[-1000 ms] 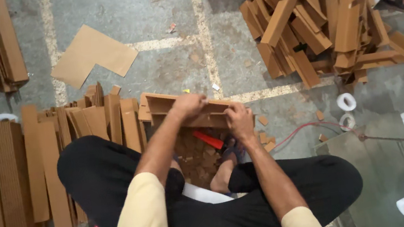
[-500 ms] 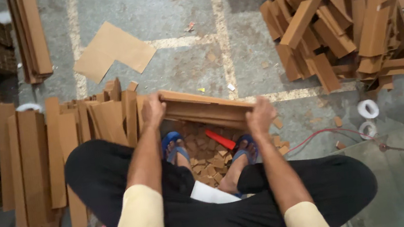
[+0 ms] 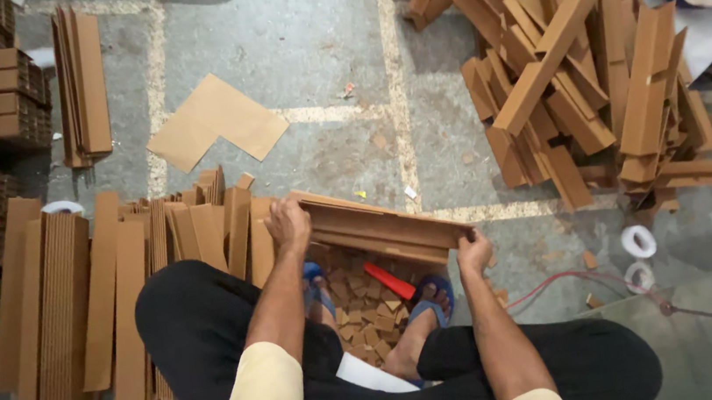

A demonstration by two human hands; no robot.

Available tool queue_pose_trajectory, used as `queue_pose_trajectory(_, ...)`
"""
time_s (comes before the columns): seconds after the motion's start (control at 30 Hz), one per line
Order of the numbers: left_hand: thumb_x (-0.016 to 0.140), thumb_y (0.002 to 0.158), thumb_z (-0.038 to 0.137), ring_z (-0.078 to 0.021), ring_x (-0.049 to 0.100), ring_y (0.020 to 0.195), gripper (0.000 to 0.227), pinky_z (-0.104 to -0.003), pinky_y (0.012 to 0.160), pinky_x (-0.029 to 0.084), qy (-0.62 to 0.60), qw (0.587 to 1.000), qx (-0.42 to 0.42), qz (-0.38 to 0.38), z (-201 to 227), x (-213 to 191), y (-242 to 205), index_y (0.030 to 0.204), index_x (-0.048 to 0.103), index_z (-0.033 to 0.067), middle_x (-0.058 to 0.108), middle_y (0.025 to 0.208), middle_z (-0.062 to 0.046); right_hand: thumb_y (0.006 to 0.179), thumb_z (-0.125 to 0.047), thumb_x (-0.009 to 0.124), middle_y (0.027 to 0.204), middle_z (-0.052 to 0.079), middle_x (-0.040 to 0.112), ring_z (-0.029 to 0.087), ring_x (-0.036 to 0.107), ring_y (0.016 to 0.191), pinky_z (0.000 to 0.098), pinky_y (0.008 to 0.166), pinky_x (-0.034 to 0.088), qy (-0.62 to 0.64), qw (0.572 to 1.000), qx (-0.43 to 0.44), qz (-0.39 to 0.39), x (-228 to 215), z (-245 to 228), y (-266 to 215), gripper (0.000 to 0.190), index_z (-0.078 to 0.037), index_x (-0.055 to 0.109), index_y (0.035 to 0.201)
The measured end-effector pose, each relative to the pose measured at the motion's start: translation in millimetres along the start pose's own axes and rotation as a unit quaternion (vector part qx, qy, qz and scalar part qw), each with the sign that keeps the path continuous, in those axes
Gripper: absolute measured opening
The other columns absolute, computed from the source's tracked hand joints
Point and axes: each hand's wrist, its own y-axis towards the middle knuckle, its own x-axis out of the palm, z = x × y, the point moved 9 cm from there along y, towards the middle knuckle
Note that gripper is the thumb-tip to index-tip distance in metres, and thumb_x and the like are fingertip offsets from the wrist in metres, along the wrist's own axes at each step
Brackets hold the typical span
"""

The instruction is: The person sits on the floor and uses a red utility knife to cut long cardboard strips into smaller pieces. They repeatedly pick up a strip, cut it, and place the resulting pieces into a pile on the floor.

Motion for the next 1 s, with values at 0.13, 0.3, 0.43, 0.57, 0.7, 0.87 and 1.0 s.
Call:
queue_pose_trajectory(0.13, 0.070, 0.085, 0.014, -0.0295, 0.061, 0.120, 0.028, -0.054, 0.095, 0.049, 0.030, 0.997, -0.055, -0.043, -4, 5, 2, 0.112, 0.075, 0.0181, 0.073, 0.118, -0.005, 0.089, -0.019, 0.074, 0.091, 0.018, 0.078, 0.030, 0.076, 0.082, 0.0402, 0.076, 0.055, 0.019, 0.999, 0.043, -0.013, 3, -5, -3, 0.023, 0.001, 0.075, 0.100)
queue_pose_trajectory(0.3, 0.067, 0.086, 0.022, -0.0348, 0.057, 0.124, 0.037, -0.058, 0.098, 0.047, 0.041, 0.995, -0.051, -0.074, 8, -11, -9, 0.122, 0.068, 0.0137, 0.067, 0.128, -0.011, 0.079, -0.016, 0.076, 0.096, 0.024, 0.072, 0.039, 0.068, 0.090, 0.0473, 0.081, 0.052, -0.072, 0.992, -0.051, 0.095, -30, -37, -17, 0.037, 0.005, 0.071, 0.109)
queue_pose_trajectory(0.43, 0.059, 0.097, 0.032, -0.0429, 0.053, 0.125, 0.041, -0.065, 0.101, 0.039, -0.071, 0.991, -0.083, 0.081, 6, -62, -3, 0.129, 0.060, 0.0066, 0.060, 0.129, -0.020, 0.092, -0.021, 0.071, 0.099, 0.022, 0.070, 0.041, 0.066, 0.096, 0.0492, 0.086, 0.051, -0.092, 0.983, -0.144, 0.065, -29, -53, -38, 0.027, 0.003, 0.071, 0.105)
queue_pose_trajectory(0.57, 0.067, 0.095, 0.036, -0.0369, 0.057, 0.118, 0.042, -0.058, 0.097, 0.044, -0.132, 0.979, 0.118, 0.100, 79, -84, 4, 0.128, 0.063, 0.0091, 0.065, 0.122, -0.015, 0.096, -0.027, 0.070, 0.101, 0.018, 0.073, 0.040, 0.069, 0.097, 0.0470, 0.084, 0.055, -0.078, 0.950, -0.177, -0.245, 40, -57, -81, 0.020, -0.007, 0.075, 0.099)
queue_pose_trajectory(0.7, 0.076, 0.082, 0.050, -0.0354, 0.063, 0.108, 0.059, -0.056, 0.092, 0.047, 0.007, 0.926, 0.360, -0.112, 171, -30, -21, 0.124, 0.064, 0.0103, 0.068, 0.113, -0.015, 0.086, -0.032, 0.072, 0.092, 0.019, 0.070, 0.040, 0.069, 0.088, 0.0509, 0.074, 0.056, -0.266, 0.855, -0.254, -0.366, 108, -46, -145, 0.027, -0.008, 0.072, 0.098)
queue_pose_trajectory(0.87, 0.067, 0.087, 0.027, -0.0280, 0.067, 0.107, 0.028, -0.050, 0.079, 0.055, 0.075, 0.886, 0.424, -0.170, 169, 34, -47, 0.111, 0.067, 0.0139, 0.071, 0.106, -0.007, 0.096, -0.027, 0.061, 0.098, 0.015, 0.071, 0.035, 0.071, 0.093, 0.0532, 0.076, 0.057, -0.391, 0.809, -0.229, -0.374, 141, 6, -184, 0.018, -0.012, 0.068, 0.102)
queue_pose_trajectory(1.0, 0.058, 0.087, 0.018, -0.0284, 0.071, 0.096, 0.013, -0.047, 0.073, 0.057, 0.054, 0.882, 0.440, -0.163, 152, 67, -41, 0.094, 0.068, 0.0135, 0.072, 0.096, -0.006, 0.094, -0.022, 0.057, 0.095, 0.014, 0.071, 0.035, 0.072, 0.090, 0.0583, 0.077, 0.055, -0.378, 0.821, -0.273, -0.330, 141, -7, -177, 0.018, -0.011, 0.066, 0.105)
